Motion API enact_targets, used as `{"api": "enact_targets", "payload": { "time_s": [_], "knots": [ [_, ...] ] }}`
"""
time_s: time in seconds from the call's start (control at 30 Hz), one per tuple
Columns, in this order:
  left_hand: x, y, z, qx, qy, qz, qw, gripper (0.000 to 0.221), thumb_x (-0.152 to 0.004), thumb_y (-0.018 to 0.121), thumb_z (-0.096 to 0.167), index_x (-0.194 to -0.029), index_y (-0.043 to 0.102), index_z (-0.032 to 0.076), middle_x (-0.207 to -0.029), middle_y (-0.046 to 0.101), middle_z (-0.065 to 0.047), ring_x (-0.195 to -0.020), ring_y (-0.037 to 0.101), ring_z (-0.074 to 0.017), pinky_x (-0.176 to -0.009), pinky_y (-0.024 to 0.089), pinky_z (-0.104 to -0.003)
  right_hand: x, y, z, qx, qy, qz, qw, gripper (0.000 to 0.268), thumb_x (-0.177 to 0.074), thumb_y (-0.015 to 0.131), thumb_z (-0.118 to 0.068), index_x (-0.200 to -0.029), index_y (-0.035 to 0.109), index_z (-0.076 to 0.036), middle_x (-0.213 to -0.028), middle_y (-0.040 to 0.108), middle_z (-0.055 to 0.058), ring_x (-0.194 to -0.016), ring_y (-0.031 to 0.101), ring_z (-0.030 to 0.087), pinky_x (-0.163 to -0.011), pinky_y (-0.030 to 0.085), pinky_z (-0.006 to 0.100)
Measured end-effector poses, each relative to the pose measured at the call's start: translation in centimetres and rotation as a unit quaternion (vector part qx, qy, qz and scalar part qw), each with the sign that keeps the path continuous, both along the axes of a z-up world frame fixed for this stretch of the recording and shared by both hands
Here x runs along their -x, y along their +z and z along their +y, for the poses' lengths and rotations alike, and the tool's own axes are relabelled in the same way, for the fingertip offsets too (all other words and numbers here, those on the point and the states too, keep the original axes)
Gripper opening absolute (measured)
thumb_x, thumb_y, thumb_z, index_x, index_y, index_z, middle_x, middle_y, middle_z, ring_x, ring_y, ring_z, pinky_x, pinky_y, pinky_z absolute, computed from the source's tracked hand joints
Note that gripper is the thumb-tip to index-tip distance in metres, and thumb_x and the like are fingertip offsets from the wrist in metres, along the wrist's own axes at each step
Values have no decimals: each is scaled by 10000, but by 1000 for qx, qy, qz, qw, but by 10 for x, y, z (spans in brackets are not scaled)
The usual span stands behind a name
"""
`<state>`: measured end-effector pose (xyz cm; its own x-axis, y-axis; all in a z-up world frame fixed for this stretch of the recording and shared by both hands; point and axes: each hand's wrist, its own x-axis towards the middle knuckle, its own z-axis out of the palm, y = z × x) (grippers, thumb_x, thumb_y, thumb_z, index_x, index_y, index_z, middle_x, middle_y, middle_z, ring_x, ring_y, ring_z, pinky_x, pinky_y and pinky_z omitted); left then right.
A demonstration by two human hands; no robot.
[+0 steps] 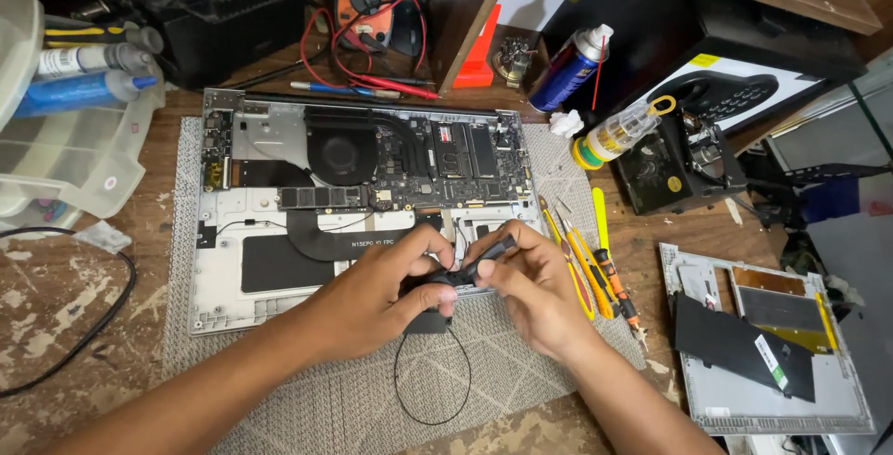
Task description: Inspecting and reconnecting internal motherboard components and wiring in a laptop during a repair.
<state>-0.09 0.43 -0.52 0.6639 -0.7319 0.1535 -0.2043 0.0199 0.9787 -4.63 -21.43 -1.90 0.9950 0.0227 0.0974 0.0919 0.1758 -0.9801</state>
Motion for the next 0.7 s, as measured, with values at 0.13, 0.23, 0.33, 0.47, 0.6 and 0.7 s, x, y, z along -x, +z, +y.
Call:
{"api": "enact_targets", "payload": {
  "time_s": [0.13, 0.23, 0.33, 0.47, 0.6, 0.7],
  "knots": [
    [0, 3, 0, -4, 3, 4, 1000, 150, -952, 633, 68, -1084, 561, 71, -774, 813, -114, -650, 677, -245, -599, 499, -326, 0, 1, -3, -81, 20, 55, 995, 151, -849, 693, -81, -901, 564, -23, -890, 683, 220, -735, 591, 176, -653, 498, 273],
    [0, -1, -1, 14, 2, 4, 1000, 144, -956, 632, 63, -1077, 554, 67, -763, 806, -114, -633, 644, -238, -598, 486, -335, -2, 3, -6, -102, 24, 68, 992, 144, -860, 679, -95, -933, 582, -18, -883, 670, 203, -732, 607, 188, -670, 511, 272],
    [-1, -3, -2, 27, 4, 0, 1000, 144, -955, 632, 52, -1077, 557, 70, -758, 804, -102, -639, 637, -220, -607, 481, -329, 0, 3, -2, -35, 1, 11, 999, 140, -866, 679, -84, -931, 604, 15, -879, 662, 215, -739, 588, 186, -674, 510, 288],
    [-1, -1, -1, 31, 1, -7, 999, 128, -954, 634, 51, -1057, 559, 65, -768, 808, -120, -626, 636, -234, -594, 467, -332, 1, 3, 1, -25, 11, 2, 1000, 141, -870, 678, -79, -930, 608, 27, -893, 667, 237, -740, 578, 194, -689, 512, 299],
    [0, 1, -2, 35, 0, 2, 999, 128, -948, 637, 33, -1043, 553, 55, -773, 810, -143, -589, 592, -236, -567, 439, -332, 4, -1, -2, -54, 37, 38, 997, 147, -853, 671, -78, -933, 599, 22, -884, 670, 243, -732, 593, 203, -668, 513, 313],
    [0, -1, -2, 34, 4, -4, 999, 139, -950, 634, 37, -1056, 547, 56, -769, 806, -145, -583, 603, -248, -561, 451, -346, 4, -6, -9, -120, 47, 57, 990, 179, -855, 664, -89, -964, 576, 22, -878, 647, 235, -742, 603, 218, -678, 526, 314]
  ]
}}
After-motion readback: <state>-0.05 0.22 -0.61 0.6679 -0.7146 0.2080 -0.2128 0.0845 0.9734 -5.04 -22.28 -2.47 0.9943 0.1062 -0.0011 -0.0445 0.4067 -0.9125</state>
